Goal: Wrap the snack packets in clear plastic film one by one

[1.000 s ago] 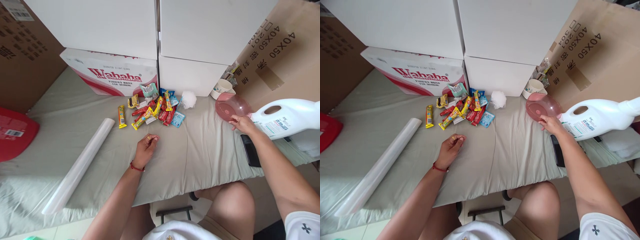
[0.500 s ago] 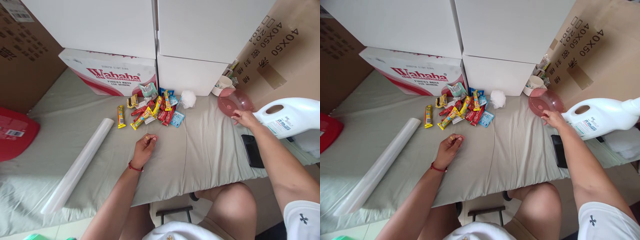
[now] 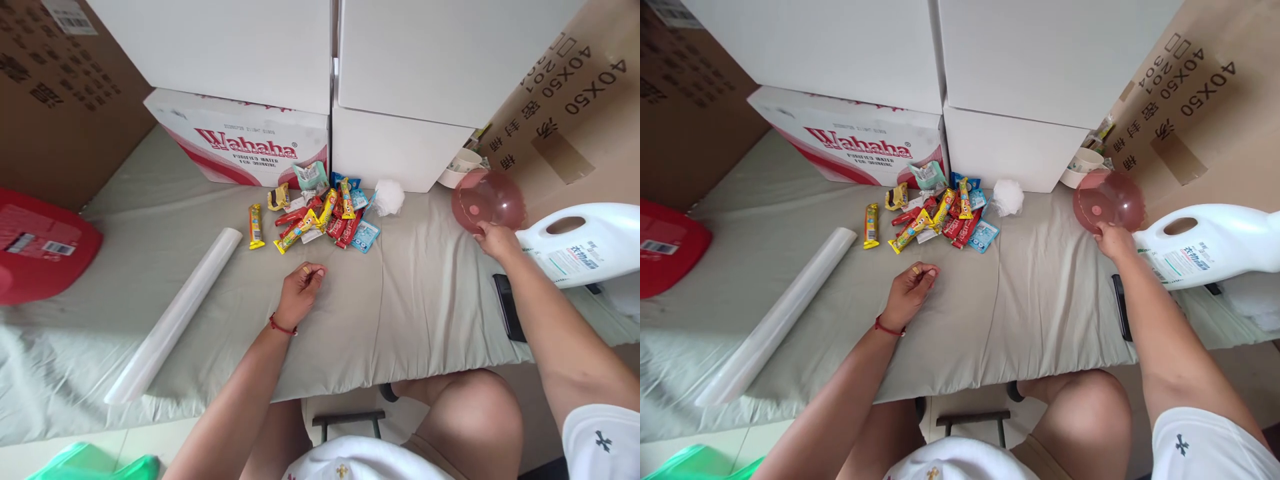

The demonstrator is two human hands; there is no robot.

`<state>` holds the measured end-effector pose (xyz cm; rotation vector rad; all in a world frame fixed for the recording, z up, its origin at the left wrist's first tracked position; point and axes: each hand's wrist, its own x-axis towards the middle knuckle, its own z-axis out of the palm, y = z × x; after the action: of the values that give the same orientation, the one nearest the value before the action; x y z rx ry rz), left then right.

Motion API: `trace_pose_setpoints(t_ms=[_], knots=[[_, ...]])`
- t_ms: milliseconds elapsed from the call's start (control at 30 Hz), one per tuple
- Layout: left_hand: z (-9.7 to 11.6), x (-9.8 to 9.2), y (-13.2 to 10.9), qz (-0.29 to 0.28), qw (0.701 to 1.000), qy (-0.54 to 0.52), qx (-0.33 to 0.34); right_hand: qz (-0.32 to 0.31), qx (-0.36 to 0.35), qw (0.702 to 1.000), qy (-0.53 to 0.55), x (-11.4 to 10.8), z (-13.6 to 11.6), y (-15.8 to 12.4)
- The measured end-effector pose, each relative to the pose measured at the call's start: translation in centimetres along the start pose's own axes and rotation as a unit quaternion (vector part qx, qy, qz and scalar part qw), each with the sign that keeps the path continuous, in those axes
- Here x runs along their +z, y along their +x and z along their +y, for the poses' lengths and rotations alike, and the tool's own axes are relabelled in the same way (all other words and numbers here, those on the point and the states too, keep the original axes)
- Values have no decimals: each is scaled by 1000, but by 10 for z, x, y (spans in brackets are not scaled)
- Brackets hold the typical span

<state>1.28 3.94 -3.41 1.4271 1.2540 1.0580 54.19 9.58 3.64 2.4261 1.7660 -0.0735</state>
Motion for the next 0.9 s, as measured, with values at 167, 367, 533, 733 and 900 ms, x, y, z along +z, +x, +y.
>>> trace_pose_setpoints(t_ms=[167,367,533,733,900], knots=[[-2,2,0,10,1000,-8,4,41,1,999,-6,-1,-10,-30],[1,3,-1,28,998,-51,-3,221,8,974,54,-26,-51,-62],[1,4,-2,36,996,-73,-23,213,-85,963,141,-33,-143,-49],[-2,7,1,40,998,-55,-3,218,-126,957,141,-30,-243,4],[20,-8,-14,105,986,34,123,267,-141,942,145,-32,-257,-1]])
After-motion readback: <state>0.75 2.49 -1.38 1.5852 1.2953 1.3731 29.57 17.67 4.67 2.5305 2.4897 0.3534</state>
